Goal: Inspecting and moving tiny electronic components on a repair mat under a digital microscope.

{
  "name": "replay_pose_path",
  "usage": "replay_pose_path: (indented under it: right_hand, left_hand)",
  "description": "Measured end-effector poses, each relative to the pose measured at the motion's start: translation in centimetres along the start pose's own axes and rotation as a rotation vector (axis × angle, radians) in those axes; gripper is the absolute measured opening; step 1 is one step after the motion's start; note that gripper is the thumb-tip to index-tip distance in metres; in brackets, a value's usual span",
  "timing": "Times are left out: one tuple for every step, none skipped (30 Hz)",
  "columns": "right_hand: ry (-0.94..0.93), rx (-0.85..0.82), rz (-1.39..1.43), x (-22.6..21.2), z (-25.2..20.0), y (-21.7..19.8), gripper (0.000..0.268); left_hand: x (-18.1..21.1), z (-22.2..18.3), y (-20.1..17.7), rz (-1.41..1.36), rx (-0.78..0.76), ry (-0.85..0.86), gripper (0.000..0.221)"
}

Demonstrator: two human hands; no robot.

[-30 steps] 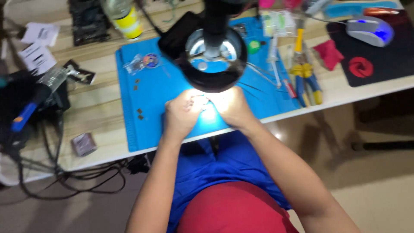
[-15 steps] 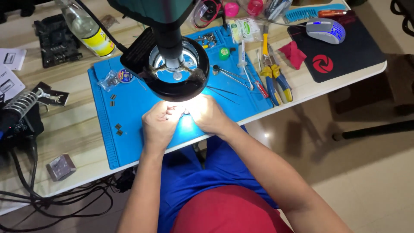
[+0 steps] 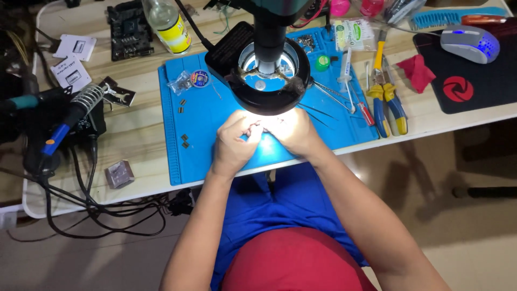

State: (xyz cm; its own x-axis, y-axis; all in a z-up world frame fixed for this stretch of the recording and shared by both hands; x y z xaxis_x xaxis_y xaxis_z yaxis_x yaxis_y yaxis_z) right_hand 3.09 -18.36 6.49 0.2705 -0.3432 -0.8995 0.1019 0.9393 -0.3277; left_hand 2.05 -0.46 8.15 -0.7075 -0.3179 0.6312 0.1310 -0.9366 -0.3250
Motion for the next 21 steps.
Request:
replay_pose_path:
  right_hand:
    - [-0.001, 0.001, -0.001, -0.4, 0.0, -0.1, 0.031]
    - [0.008, 0.002, -0.005, -0.8, 0.0, -0.2, 0.030]
    - [0.017, 0.003, -0.007, -1.1, 0.1, -0.2, 0.030]
    - [0.016, 0.004, -0.006, -1.0, 0.0, -0.1, 0.030]
    - [-0.002, 0.006, -0.009, -0.9, 0.1, -0.1, 0.029]
    - [-0.021, 0.009, -0.013, -0.8, 0.1, -0.1, 0.028]
    - [-0.020, 0.012, -0.016, -0.2, 0.0, 0.3, 0.028]
    - [-0.084, 0.007, -0.001, 0.1, -0.2, 0.6, 0.026]
    - [-0.148, 0.003, 0.011, 0.4, -0.4, 0.9, 0.024]
    - [-0.147, 0.006, 0.007, -1.8, -0.4, 0.8, 0.024]
    - [-0.144, -0.012, 0.039, -3.9, -0.3, 0.8, 0.027]
    - [-0.140, -0.031, 0.071, -6.1, -0.3, 0.8, 0.031]
    - [-0.141, -0.028, 0.067, -5.6, -0.5, 0.9, 0.031]
    - [-0.158, -0.015, 0.038, -5.1, -0.6, 0.9, 0.031]
    - [-0.175, -0.001, 0.010, -4.7, -0.7, 0.9, 0.032]
    - [-0.176, 0.002, 0.006, -3.7, -0.7, 1.1, 0.032]
    - [-0.178, 0.008, 0.004, -2.6, -0.7, 1.2, 0.032]
    - [-0.181, 0.013, 0.002, -1.6, -0.7, 1.4, 0.033]
    - [-0.183, 0.017, -0.004, -0.8, -0.7, 1.3, 0.033]
    - [-0.179, 0.008, -0.003, -0.1, -0.7, 1.3, 0.031]
    - [-0.175, -0.003, 0.000, 0.7, -0.7, 1.4, 0.030]
  left_hand:
    - [-0.4, -0.1, 0.1, -0.001, 0.000, 0.001, 0.016]
    - [-0.8, -0.3, 0.2, 0.003, -0.007, 0.011, 0.015]
    - [-1.2, -0.4, 0.2, 0.008, -0.014, 0.020, 0.015]
    - [-0.8, -0.4, 0.0, 0.009, -0.015, 0.021, 0.015]
    - [-0.5, -0.2, -0.1, -0.004, -0.026, 0.021, 0.014]
    - [-0.1, -0.1, -0.2, -0.017, -0.036, 0.021, 0.013]
    - [-0.2, -0.2, -0.2, -0.020, -0.037, 0.022, 0.013]
    - [-0.2, -0.3, -0.2, -0.023, -0.050, 0.035, 0.013]
    - [-0.2, -0.4, -0.2, -0.029, -0.062, 0.049, 0.012]
    - [0.4, -0.2, -0.1, -0.034, -0.063, 0.051, 0.012]
    - [0.9, 0.0, -0.1, -0.032, -0.049, 0.048, 0.010]
    - [1.5, 0.3, -0.1, -0.030, -0.034, 0.045, 0.015]
    - [1.9, 0.4, -0.3, -0.035, -0.034, 0.047, 0.015]
    - [2.3, 0.6, -0.4, -0.030, -0.046, 0.041, 0.013]
    - [2.8, 0.9, -0.4, -0.024, -0.059, 0.036, 0.011]
    - [2.3, 0.7, -0.6, -0.027, -0.059, 0.039, 0.011]
    - [1.8, 0.5, -0.6, -0.032, -0.071, 0.035, 0.013]
    - [1.3, 0.4, -0.6, -0.037, -0.082, 0.032, 0.015]
    - [0.8, 0.2, -0.6, -0.043, -0.081, 0.037, 0.015]
    - [0.1, 0.1, -0.5, -0.052, -0.084, 0.029, 0.013]
    - [-0.5, -0.2, -0.5, -0.057, -0.088, 0.018, 0.010]
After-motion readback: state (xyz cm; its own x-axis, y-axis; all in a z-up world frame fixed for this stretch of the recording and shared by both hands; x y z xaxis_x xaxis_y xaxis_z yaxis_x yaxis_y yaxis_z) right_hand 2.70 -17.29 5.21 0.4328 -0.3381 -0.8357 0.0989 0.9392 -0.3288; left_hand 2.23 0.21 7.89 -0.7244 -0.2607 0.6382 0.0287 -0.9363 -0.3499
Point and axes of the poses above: each hand's wrist, its own z-axis towards the middle knuckle, its own y-axis out of the palm, x = y × z, the point moved 4 cm from there along z, towards the middle knuckle, and after that the axes turned 5 degrees about y, right-handed, at the moved point
